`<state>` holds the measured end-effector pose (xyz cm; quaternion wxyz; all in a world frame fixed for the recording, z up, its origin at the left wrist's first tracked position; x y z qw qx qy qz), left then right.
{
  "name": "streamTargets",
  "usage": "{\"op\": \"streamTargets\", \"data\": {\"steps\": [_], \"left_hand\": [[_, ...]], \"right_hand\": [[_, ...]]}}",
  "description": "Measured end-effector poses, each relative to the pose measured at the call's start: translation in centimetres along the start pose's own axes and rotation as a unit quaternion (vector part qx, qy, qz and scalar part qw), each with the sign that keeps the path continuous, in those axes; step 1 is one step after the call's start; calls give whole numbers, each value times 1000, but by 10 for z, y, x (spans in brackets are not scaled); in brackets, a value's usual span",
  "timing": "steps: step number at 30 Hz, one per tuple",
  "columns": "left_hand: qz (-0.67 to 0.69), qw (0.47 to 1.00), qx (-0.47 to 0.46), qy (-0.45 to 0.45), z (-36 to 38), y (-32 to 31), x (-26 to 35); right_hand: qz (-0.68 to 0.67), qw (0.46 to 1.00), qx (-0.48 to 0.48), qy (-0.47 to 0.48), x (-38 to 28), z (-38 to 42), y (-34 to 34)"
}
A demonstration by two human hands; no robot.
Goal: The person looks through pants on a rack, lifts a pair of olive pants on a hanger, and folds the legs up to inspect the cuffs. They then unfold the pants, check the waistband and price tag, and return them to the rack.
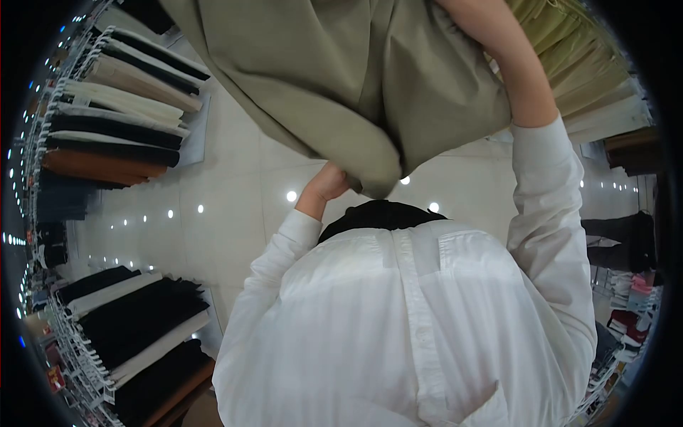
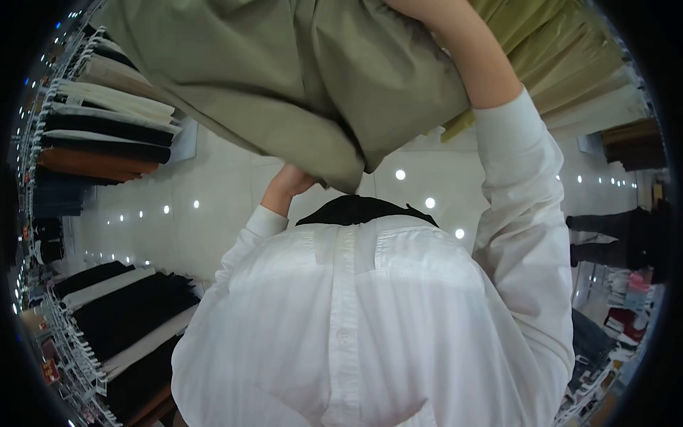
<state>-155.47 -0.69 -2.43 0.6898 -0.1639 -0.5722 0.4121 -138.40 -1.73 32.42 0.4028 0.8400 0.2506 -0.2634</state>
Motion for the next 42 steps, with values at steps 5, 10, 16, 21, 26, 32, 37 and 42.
{"op": "streamTargets", "data": {"steps": [5,10,16,21,26,32,37,42], "left_hand": [[-31,984,37,-172,35,-42,53],[195,919,-237,-246,63,-92,82],[101,980,3,-174,58,-91,78],[133,967,80,-202,71,-73,102],[160,935,136,-285,97,-49,126],[179,929,121,-299,110,-44,136],[157,920,161,-321,117,-43,140],[176,924,77,-332,119,-53,138]], "right_hand": [[106,991,17,-82,48,8,9],[244,964,19,-106,51,21,15],[292,951,18,-103,75,30,10],[259,955,12,-148,95,35,18],[203,963,25,-174,134,50,23],[207,966,29,-152,131,62,22],[175,976,-1,-131,111,69,15],[288,955,69,-8,60,56,25]]}}
Point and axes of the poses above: each hand's wrist, its own z-axis away from the middle knuckle, its own y-axis out of the back of the hand, x = y × z, the point moved 8 cm from there along -z, towards the middle knuckle, and after that the axes turned 9 degrees about z, right-handed, at the moved point
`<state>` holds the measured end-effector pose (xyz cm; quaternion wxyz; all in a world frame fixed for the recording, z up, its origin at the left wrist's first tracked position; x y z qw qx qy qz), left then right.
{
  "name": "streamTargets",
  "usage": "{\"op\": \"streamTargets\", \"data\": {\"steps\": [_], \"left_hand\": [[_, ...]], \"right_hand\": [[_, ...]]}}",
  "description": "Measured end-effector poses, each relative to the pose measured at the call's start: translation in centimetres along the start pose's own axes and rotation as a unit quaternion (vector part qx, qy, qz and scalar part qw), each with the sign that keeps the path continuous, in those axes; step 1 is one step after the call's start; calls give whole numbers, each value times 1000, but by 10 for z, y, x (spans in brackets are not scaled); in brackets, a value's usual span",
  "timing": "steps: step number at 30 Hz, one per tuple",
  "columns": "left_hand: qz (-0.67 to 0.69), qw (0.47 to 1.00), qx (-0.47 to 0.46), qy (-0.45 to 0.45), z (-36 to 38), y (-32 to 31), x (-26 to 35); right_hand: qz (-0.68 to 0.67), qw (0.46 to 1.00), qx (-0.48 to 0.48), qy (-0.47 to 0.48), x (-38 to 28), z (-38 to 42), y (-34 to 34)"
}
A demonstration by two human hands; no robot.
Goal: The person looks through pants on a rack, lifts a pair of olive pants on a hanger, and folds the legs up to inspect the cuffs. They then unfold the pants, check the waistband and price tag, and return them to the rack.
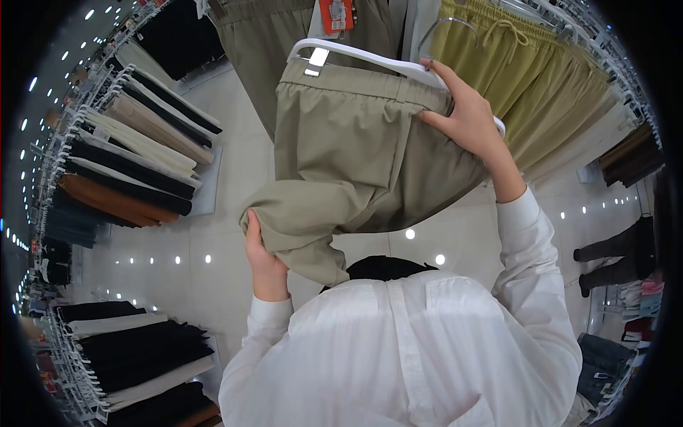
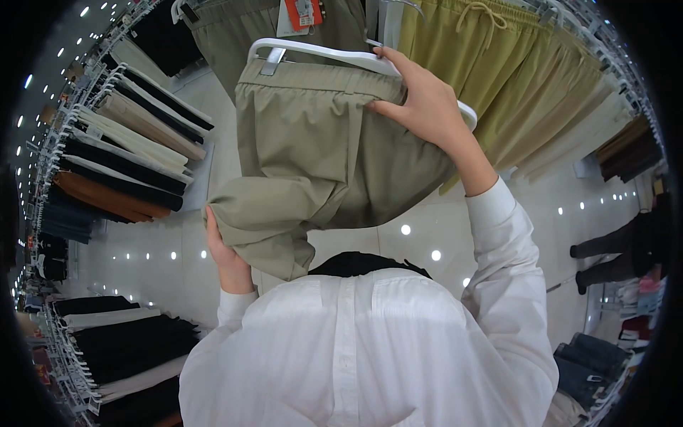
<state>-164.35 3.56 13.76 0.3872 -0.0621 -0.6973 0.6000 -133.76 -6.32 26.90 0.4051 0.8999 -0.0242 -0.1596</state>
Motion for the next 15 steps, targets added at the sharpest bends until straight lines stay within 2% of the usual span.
{"op": "streamTargets", "data": {"steps": [1,2,3,5,7,11,15], "left_hand": [[-33,999,14,-7,3,-6,-1],[-67,997,29,-13,5,-8,-2],[-65,997,27,-15,5,-8,-3],[-31,999,-22,34,5,-12,-13],[-21,998,-18,57,7,-11,-18],[-13,995,-27,92,5,-20,-22],[-24,994,-75,79,10,-45,-15]], "right_hand": [[34,997,52,51,-12,-3,10],[35,997,54,53,-17,-8,14],[54,993,63,83,-25,-13,20],[73,988,73,117,-39,-24,27],[95,971,109,189,-57,-34,34],[130,959,123,220,-78,-54,32],[139,955,128,228,-88,-70,32]]}}
Point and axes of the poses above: each hand's wrist, its own z-axis away from the middle knuckle, its own y-axis out of the back of the hand, x = y × z, the point moved 8 cm from there along -z, towards the middle knuckle, and after that the axes turned 9 degrees about z, right-handed, at the moved point
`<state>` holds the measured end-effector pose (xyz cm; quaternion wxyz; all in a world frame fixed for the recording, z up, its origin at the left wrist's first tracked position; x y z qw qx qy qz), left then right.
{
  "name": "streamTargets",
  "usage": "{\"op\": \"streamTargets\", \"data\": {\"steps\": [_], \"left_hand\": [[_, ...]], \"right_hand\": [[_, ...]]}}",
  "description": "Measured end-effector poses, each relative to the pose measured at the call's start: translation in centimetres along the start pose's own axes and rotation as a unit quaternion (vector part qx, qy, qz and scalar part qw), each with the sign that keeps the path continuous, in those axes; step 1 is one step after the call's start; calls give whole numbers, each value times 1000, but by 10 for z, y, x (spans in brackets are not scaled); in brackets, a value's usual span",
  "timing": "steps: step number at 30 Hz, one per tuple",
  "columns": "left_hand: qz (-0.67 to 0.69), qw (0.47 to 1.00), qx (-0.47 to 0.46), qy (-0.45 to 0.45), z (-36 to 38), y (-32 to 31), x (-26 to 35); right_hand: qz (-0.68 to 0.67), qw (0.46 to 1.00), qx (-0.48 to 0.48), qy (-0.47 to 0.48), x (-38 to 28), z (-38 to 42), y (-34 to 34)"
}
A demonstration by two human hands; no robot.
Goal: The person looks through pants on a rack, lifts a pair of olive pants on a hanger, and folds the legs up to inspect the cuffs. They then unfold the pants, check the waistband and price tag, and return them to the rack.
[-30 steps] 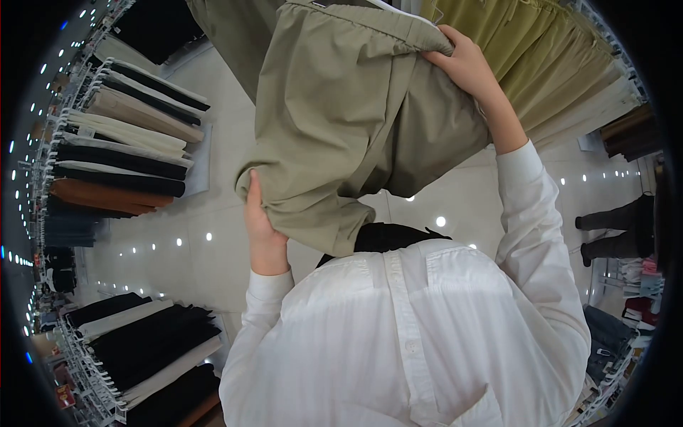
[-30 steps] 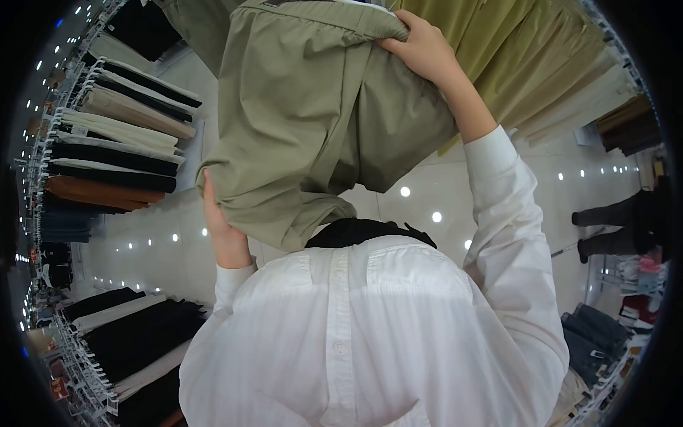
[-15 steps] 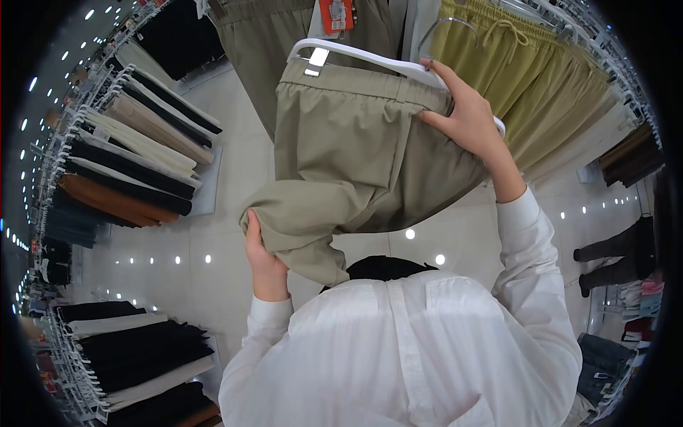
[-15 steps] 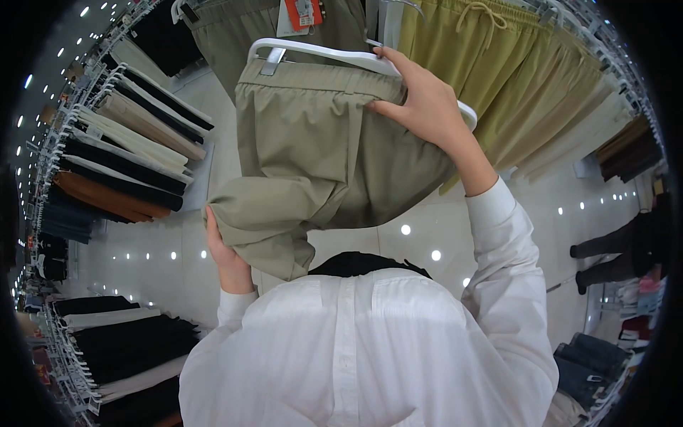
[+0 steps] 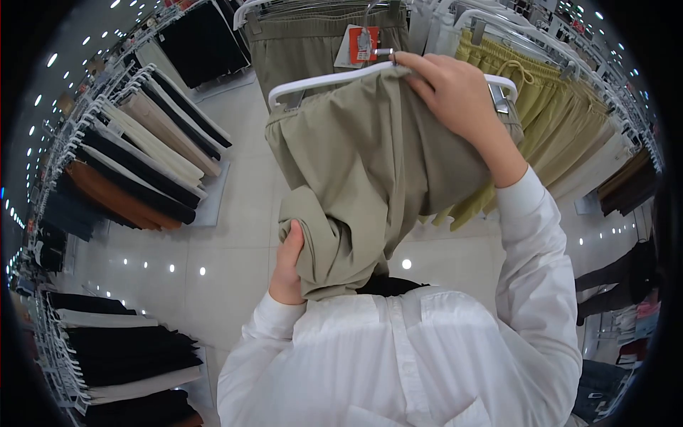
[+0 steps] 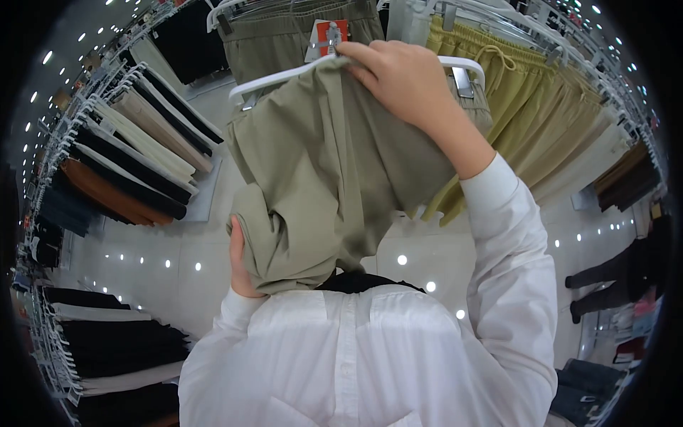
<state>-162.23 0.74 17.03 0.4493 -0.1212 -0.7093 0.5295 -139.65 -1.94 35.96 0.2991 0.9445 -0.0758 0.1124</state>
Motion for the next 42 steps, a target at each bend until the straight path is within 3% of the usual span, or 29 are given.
{"op": "streamTargets", "data": {"steps": [2,5,15,18,22,24,25,27,29,30,32,36,38,40,42], "left_hand": [[3,1000,14,6,-1,-16,3],[-15,1000,-23,9,0,-22,7],[16,999,-36,-32,0,-55,27],[-17,998,-40,-33,-3,-64,29],[18,996,-42,-73,-24,-75,41],[4,991,-89,-102,-30,-84,49],[8,988,-58,-146,-28,-92,55],[31,990,-57,-129,-34,-88,55],[54,991,-53,-110,-40,-79,53],[59,992,-47,-105,-42,-73,52],[66,992,-42,-101,-44,-63,51],[107,990,-10,-89,-41,-30,49],[99,989,36,-101,-36,-11,47],[120,989,47,-75,-30,6,42],[145,987,61,-41,-23,24,32]], "right_hand": [[-11,1000,7,3,-1,-10,4],[-57,991,-94,-77,8,-27,-4],[-79,992,-96,-37,1,-91,-14],[-88,993,-74,17,-6,-112,-21],[-110,991,-80,-7,7,-141,-37],[-104,992,-69,-2,13,-151,-42],[-121,987,-104,-34,19,-155,-46],[-137,978,-140,-67,35,-162,-66],[-163,970,-180,25,36,-160,-97],[-163,969,-182,22,37,-152,-101],[-79,978,-185,-53,29,-139,-88],[30,997,-62,36,1,-121,-72],[36,999,-33,-2,-25,-101,-33],[178,980,66,56,-44,-77,-15],[228,973,38,27,-48,-43,-19]]}}
Point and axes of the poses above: each hand's wrist, its own z-axis away from the middle knuckle, its own y-axis out of the back of the hand, x = y × z, the point moved 8 cm from there along -z, towards the middle knuckle, and after that the axes turned 9 degrees about z, right-handed, at the moved point
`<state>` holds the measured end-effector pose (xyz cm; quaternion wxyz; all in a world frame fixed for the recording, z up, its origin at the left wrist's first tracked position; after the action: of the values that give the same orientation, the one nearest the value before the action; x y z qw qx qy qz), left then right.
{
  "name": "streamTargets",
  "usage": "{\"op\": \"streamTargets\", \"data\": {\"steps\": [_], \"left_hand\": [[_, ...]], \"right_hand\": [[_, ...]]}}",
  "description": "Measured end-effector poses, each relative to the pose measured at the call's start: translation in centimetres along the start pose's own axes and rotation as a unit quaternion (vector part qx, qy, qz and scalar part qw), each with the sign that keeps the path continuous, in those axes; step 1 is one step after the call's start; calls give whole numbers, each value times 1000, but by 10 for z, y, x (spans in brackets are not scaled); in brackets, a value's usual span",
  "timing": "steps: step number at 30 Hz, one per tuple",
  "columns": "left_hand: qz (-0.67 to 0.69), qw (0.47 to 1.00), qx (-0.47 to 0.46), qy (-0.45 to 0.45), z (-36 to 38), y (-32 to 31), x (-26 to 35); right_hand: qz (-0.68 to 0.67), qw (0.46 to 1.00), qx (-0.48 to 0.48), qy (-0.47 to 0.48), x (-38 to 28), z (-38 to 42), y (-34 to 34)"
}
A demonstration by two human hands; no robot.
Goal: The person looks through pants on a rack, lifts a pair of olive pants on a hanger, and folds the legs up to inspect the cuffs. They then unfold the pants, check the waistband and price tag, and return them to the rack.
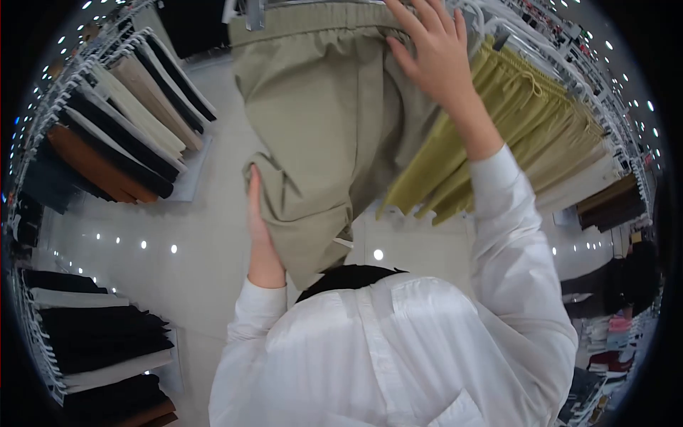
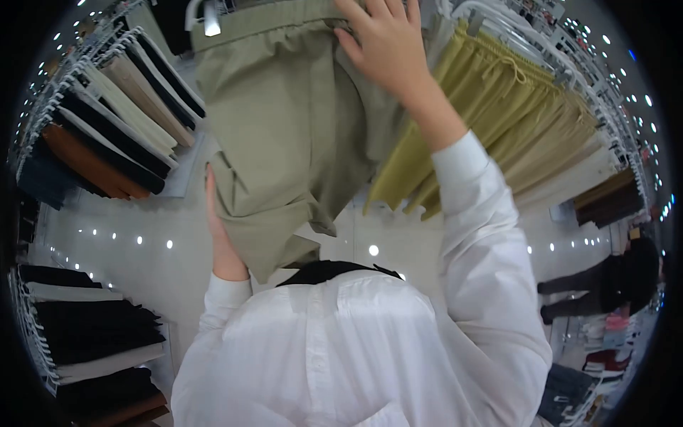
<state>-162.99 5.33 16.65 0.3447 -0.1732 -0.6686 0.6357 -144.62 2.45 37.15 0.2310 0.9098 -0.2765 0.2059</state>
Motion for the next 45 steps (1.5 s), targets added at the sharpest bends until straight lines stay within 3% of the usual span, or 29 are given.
{"op": "streamTargets", "data": {"steps": [2,3,4,6,7,9,10,12,13,14,16,17,19,21,24,26,27,29,33,35,36,37,38,39,41,42,44,45], "left_hand": [[-2,1000,-1,-16,5,17,5],[2,1000,8,-10,7,30,5],[12,999,35,-33,7,50,8],[24,995,80,-52,13,74,13],[-4,993,98,-61,16,82,15],[-32,989,130,-65,20,96,16],[-47,982,161,-85,22,102,20],[-58,969,211,-111,28,113,25],[-67,967,223,-102,30,112,25],[-77,966,230,-93,32,114,25],[-90,969,214,-82,37,124,26],[-100,975,185,-69,38,127,25],[-142,962,227,-59,48,152,23],[-181,946,263,-47,60,177,23],[-257,914,315,-22,96,219,36],[-477,871,45,104,99,206,27],[-476,872,42,109,98,208,25],[-582,771,114,233,93,209,11],[-649,716,155,206,102,302,0],[-696,633,173,291,116,336,-8],[-696,634,172,288,119,341,-13],[-656,686,205,237,118,340,-15],[-611,732,237,185,120,340,-16],[-611,732,240,185,124,345,-20],[-416,849,308,103,127,347,-21],[-420,846,311,103,129,346,-23],[-204,903,375,42,128,319,-29],[-207,901,378,48,128,305,-32]], "right_hand": [[-151,981,88,-90,7,50,-7],[-235,957,94,-143,15,78,-13],[-237,957,86,-141,10,99,-25],[-450,797,77,-396,28,163,-67],[-451,795,63,-400,21,177,-76],[-675,615,-75,-400,-19,196,-122],[-677,610,-85,-403,-28,204,-127],[-695,540,-228,-418,-67,230,-150],[-734,452,-268,-430,-83,241,-157],[-735,440,-278,-434,-92,254,-159],[-760,330,-387,-404,-127,280,-159],[-731,333,-467,-369,-141,294,-151],[-673,356,-571,-307,-165,320,-130],[-636,309,-650,-278,-206,397,-127],[-637,336,-645,-257,-236,447,-101],[-647,287,-631,-319,-244,474,-90],[-637,279,-636,-335,-245,482,-85],[-630,290,-636,-339,-240,482,-78],[-639,325,-632,-296,-235,481,-71],[-644,335,-622,-293,-240,488,-60],[-648,354,-608,-292,-238,491,-59],[-659,399,-566,-293,-235,490,-55],[-659,400,-566,-292,-233,496,-52],[-652,409,-573,-282,-232,504,-47],[-650,413,-577,-271,-229,503,-34],[-656,388,-593,-259,-229,505,-26],[-662,357,-608,-254,-218,490,-4],[-677,287,-617,-279,-213,479,11]]}}
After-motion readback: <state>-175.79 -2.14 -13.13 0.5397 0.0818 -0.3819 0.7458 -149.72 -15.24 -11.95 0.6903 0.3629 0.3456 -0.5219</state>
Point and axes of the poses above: each hand's wrist, its own z-axis away from the middle knuckle, its own y-axis out of the back of the hand, x = y × z, the point moved 8 cm from there along -z, towards the middle knuckle, and after that the axes turned 9 degrees about z, right-handed, at the moved point
